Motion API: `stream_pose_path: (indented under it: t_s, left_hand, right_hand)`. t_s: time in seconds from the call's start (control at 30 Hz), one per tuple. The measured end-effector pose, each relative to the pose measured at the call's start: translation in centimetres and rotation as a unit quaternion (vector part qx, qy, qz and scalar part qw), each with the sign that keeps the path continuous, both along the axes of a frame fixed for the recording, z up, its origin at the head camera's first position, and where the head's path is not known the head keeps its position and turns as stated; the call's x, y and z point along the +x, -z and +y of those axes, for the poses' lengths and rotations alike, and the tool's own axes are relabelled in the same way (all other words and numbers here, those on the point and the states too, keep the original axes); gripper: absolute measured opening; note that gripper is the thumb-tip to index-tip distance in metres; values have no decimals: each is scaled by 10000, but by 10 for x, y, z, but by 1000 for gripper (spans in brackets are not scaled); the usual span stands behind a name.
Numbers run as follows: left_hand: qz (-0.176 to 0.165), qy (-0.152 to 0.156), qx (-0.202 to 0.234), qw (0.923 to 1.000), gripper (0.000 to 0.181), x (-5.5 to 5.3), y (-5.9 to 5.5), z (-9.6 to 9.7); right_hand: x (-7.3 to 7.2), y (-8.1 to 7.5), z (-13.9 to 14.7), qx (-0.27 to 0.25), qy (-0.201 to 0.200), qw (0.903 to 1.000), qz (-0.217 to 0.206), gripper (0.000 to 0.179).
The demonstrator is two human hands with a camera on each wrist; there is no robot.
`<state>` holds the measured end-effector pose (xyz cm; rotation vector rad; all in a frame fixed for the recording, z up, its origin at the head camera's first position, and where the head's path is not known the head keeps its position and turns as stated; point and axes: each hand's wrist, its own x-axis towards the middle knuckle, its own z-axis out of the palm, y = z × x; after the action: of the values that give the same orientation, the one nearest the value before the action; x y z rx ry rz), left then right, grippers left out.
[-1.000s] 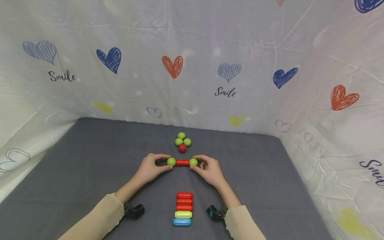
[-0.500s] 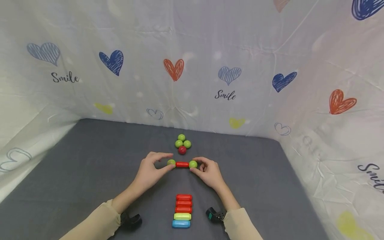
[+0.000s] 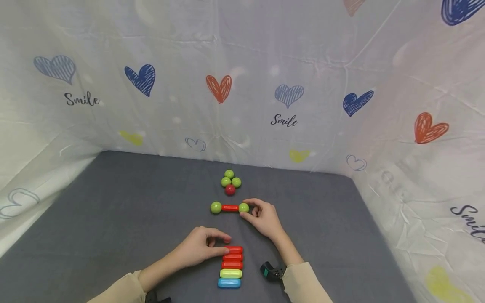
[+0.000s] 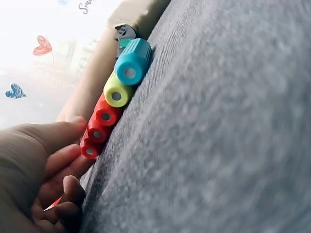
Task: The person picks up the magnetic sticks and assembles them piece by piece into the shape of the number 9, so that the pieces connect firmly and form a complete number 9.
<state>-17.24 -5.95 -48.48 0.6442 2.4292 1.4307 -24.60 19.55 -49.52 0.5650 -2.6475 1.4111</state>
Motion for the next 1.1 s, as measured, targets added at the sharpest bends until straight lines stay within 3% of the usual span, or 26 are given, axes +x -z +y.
stream_pose_path:
  t_s: [0.37, 0.6, 1.1]
  left_hand:
    - [344, 405, -117, 9985, 26, 2, 4, -2]
    - [446, 397, -51, 9982, 18, 2, 4, -2]
    - [785, 559, -73, 9953, 22, 1, 7, -3]
  right_hand:
    - [0, -1, 0, 49, 24, 10000, -55, 34]
    - [0, -1, -1, 103, 48, 9999, -98, 34]
    - [0, -1, -1, 117, 80, 9998, -136, 34]
